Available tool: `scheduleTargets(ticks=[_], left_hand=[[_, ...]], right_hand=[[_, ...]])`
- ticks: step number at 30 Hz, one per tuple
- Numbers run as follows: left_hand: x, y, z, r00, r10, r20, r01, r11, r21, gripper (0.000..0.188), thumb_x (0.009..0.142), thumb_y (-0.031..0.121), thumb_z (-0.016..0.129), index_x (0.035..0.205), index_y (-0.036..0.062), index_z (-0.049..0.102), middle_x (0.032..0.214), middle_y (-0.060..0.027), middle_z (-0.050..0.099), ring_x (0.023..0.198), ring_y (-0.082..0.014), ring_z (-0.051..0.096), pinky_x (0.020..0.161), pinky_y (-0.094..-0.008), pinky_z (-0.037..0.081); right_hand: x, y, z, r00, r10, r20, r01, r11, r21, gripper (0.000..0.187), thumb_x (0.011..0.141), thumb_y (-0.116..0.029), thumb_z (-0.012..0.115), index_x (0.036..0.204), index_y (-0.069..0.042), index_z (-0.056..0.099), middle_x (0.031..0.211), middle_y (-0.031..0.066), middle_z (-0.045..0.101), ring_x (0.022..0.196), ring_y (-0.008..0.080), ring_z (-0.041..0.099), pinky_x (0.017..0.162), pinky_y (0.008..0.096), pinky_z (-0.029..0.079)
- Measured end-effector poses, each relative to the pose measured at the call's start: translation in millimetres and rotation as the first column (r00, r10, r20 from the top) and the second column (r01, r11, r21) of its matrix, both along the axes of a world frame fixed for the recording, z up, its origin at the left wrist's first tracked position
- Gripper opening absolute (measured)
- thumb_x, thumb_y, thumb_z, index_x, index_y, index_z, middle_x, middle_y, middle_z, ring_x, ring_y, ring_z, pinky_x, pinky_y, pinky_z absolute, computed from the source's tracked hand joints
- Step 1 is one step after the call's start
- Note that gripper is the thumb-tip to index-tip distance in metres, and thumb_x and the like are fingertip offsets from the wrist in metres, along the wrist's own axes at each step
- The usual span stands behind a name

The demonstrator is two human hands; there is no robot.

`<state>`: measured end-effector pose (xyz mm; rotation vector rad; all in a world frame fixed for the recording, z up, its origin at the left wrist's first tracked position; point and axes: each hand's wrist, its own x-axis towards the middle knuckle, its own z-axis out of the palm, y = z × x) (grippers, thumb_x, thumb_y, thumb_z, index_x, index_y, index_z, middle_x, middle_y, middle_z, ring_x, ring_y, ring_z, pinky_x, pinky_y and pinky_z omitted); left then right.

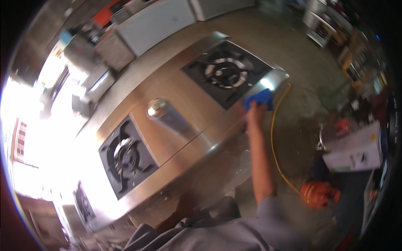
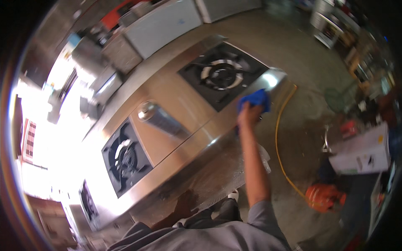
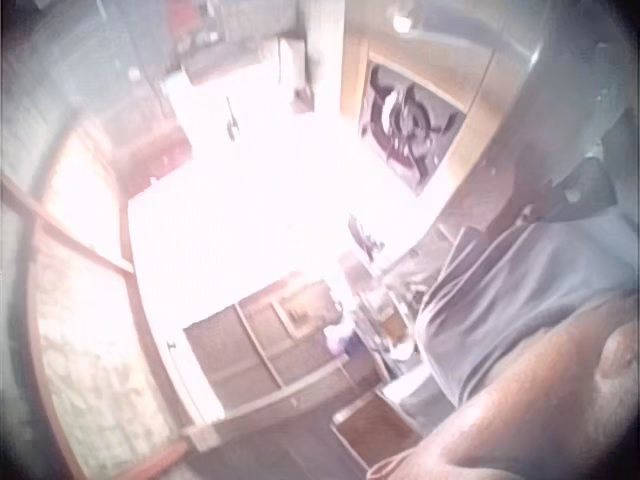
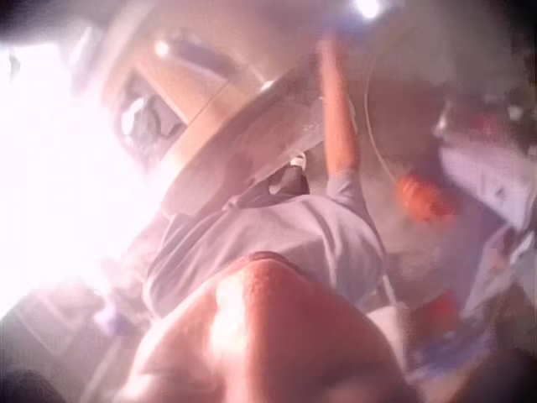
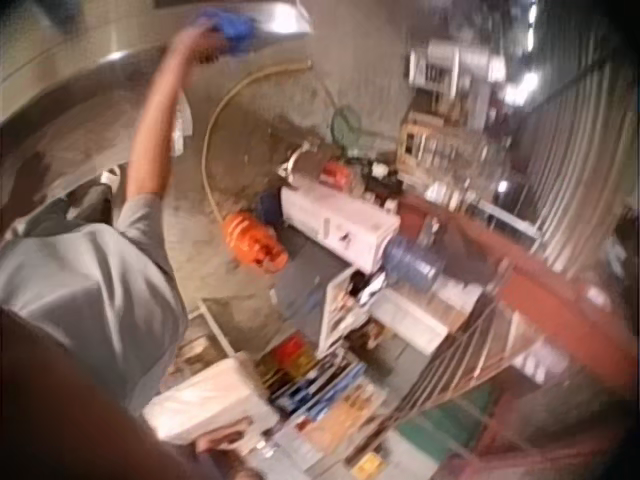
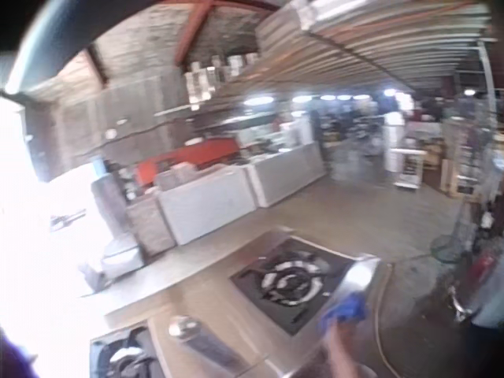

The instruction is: The person cleans a stainless steel gas cooktop using a spray can and a blue cloth. They repeatedly spray cleaner onto the surface and wipe it down, moving around the unit to cover different areas.

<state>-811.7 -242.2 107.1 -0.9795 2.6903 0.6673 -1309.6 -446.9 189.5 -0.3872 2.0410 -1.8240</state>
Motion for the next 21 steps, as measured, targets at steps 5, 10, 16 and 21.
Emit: scheduleTargets(ticks=[5, 10, 16, 21], left_hand=[[43, 66, -1, 0.780, 0.620, -0.080, -0.496, 0.692, 0.525, 0.079, 0.092, 0.048, 0.067, 0.156, 0.0056, 0.047, 0.162, -0.0254, 0.040, 0.151, -0.0408, 0.036, 0.125, -0.0498, 0.028], [103, 122, 70, 0.757, 0.608, 0.240, -0.506, 0.311, 0.804, 0.073, 0.105, 0.057, 0.049, 0.155, 0.0043, 0.048, 0.166, -0.0202, 0.039, 0.154, -0.0333, 0.033, 0.128, -0.0434, 0.024], [6, 14, 208, 0.719, 0.434, -0.544, -0.402, 0.897, 0.184, 0.063, 0.095, 0.028, 0.074, 0.148, -0.0002, 0.053, 0.149, -0.0247, 0.057, 0.134, -0.0412, 0.057, 0.116, -0.0502, 0.042], [-137, -128, 270, 0.422, 0.275, -0.864, -0.726, 0.673, -0.140, 0.109, 0.082, 0.035, 0.088, 0.167, 0.0160, 0.022, 0.163, -0.0261, 0.029, 0.150, -0.0481, 0.032, 0.121, -0.0555, 0.034]], right_hand=[[-126, -43, 30, 0.993, -0.121, -0.010, 0.120, 0.992, -0.025, 0.067, 0.098, -0.030, 0.068, 0.153, 0.001, 0.045, 0.153, 0.0200, 0.054, 0.137, 0.0344, 0.056, 0.115, 0.0420, 0.042], [-67, -29, 14, 0.986, -0.110, -0.126, 0.100, 0.992, -0.080, 0.065, 0.098, -0.028, 0.067, 0.149, 0.005, 0.046, 0.152, 0.0285, 0.047, 0.139, 0.0421, 0.050, 0.117, 0.0486, 0.040], [116, 24, -7, 0.934, 0.040, -0.355, -0.041, 0.999, 0.004, 0.062, 0.100, -0.035, 0.059, 0.150, -0.001, 0.043, 0.148, 0.0377, 0.036, 0.136, 0.0557, 0.042, 0.114, 0.0604, 0.038], [166, 53, 9, 0.886, 0.176, -0.429, -0.141, 0.984, 0.112, 0.068, 0.103, -0.039, 0.056, 0.154, 0.000, 0.036, 0.149, 0.0431, 0.031, 0.136, 0.0603, 0.039, 0.114, 0.0626, 0.036]])
